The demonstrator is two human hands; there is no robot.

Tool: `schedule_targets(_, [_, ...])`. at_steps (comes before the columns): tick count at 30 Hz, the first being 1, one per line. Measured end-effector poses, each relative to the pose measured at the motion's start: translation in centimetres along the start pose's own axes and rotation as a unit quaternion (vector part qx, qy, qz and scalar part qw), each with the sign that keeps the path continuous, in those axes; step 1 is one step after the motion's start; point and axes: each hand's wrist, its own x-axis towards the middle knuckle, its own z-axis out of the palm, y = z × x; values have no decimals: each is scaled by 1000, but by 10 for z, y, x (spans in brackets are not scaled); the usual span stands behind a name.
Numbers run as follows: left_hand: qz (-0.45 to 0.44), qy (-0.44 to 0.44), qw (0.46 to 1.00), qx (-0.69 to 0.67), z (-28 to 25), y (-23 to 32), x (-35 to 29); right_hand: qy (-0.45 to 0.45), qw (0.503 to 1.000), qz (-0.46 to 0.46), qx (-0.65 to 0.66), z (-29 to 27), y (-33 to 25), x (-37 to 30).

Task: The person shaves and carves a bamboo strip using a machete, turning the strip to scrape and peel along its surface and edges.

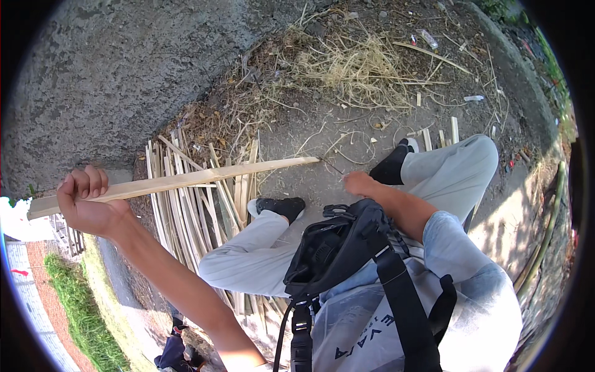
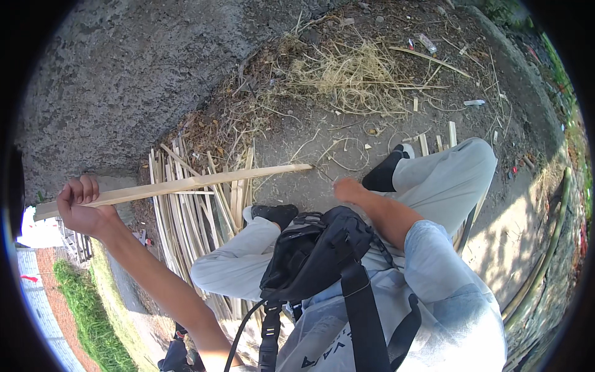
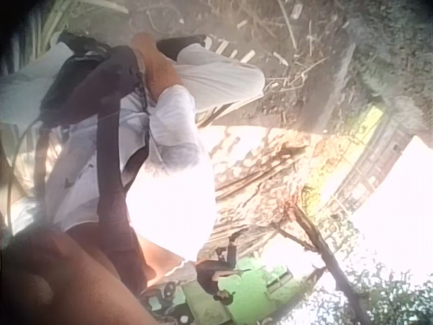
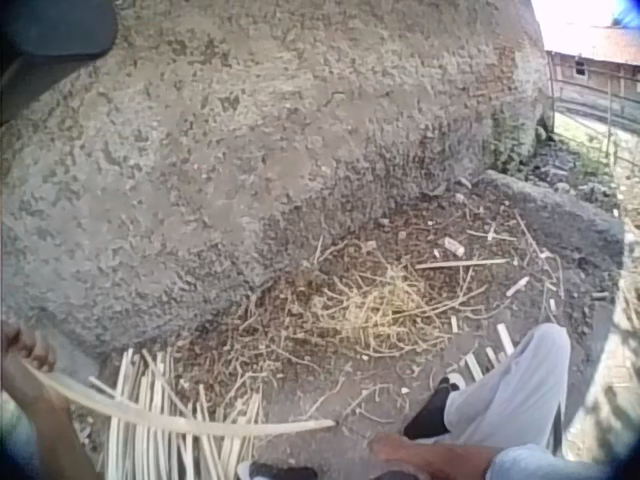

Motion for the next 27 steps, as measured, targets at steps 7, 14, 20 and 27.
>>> schedule_targets(7, [11,11,1000,20,-5,3,0,25,997,58,34,-35,-47,-7])
schedule_targets(14, [1,-13,1000,0,3,1,1,77,994,74,6,2,-1,-6])
schedule_targets(20, [-7,-61,998,-7,-5,-5,6,-63,989,124,56,-45,-42,-9])
schedule_targets(27, [8,-54,998,11,-3,-1,14,147,978,62,134,-47,-70,-9])
